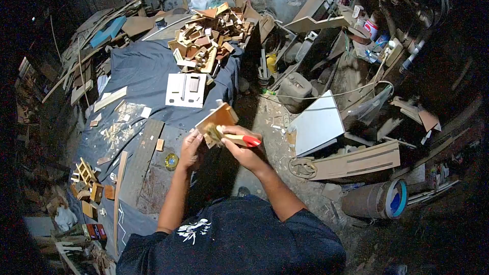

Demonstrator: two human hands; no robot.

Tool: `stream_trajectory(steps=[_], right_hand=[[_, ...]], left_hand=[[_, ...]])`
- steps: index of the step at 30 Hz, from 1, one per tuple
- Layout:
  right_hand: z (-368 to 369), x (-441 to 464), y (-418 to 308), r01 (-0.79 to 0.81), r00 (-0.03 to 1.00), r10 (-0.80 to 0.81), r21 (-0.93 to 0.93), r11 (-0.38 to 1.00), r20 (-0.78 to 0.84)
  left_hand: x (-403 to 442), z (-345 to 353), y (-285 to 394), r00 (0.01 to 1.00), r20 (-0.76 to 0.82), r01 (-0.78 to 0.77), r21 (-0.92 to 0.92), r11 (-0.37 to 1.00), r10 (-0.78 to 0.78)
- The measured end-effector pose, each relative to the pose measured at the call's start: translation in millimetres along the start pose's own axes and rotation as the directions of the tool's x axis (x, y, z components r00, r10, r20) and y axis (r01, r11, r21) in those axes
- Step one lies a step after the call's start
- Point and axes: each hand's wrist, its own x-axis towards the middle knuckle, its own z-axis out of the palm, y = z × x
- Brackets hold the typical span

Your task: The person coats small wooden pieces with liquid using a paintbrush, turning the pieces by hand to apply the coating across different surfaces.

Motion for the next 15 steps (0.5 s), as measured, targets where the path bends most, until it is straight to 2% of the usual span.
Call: stream_trajectory(steps=[1, 4, 6, 7, 9, 10, 12, 14, 15], right_hand=[[3, 2, -4, -0.044, 0.997, 0.047, 0.054, 0.998, -0.068], [3, 7, 1, -0.008, 0.989, 0.016, 0.055, 0.998, -0.144], [-2, 5, 3, -0.066, 0.998, 0.065, 0.061, 0.996, 0.02], [-5, 3, -3, -0.086, 0.994, 0.084, 0.027, 0.996, 0.072], [-11, 3, -18, -0.091, 0.992, 0.099, -0.097, 0.991, 0.083], [-12, 3, -15, -0.092, 0.992, 0.1, -0.097, 0.991, 0.08], [-13, 2, -5, -0.045, 0.999, 0.046, -0.044, 0.998, 0.006], [-15, 3, -9, -0.019, 1.0, 0.019, -0.049, 0.999, -0.001], [-17, 4, -12, 0.009, 1.0, -0.009, -0.055, 0.998, -0.009]], left_hand=[[-2, 3, -5, 0.999, -0.043, 0.011, 0.092, 0.996, -0.007], [-1, 5, -10, 1.0, -0.009, -0.014, 0.182, 0.983, 0.015], [2, 1, -8, 0.997, -0.069, -0.042, 0.041, 0.998, 0.045], [4, 0, -6, 0.997, -0.066, -0.04, 0.041, 0.998, 0.043], [6, -3, -2, 0.991, -0.106, -0.081, 0.042, 0.996, 0.085], [6, -4, -3, 0.991, -0.103, -0.079, 0.042, 0.996, 0.083], [2, -6, -8, 0.995, -0.104, 0.018, 0.114, 0.993, -0.006], [0, -1, -2, 0.989, -0.104, 0.124, 0.212, 0.969, -0.104], [-1, 6, -2, 0.989, -0.101, 0.126, 0.214, 0.969, -0.107]])
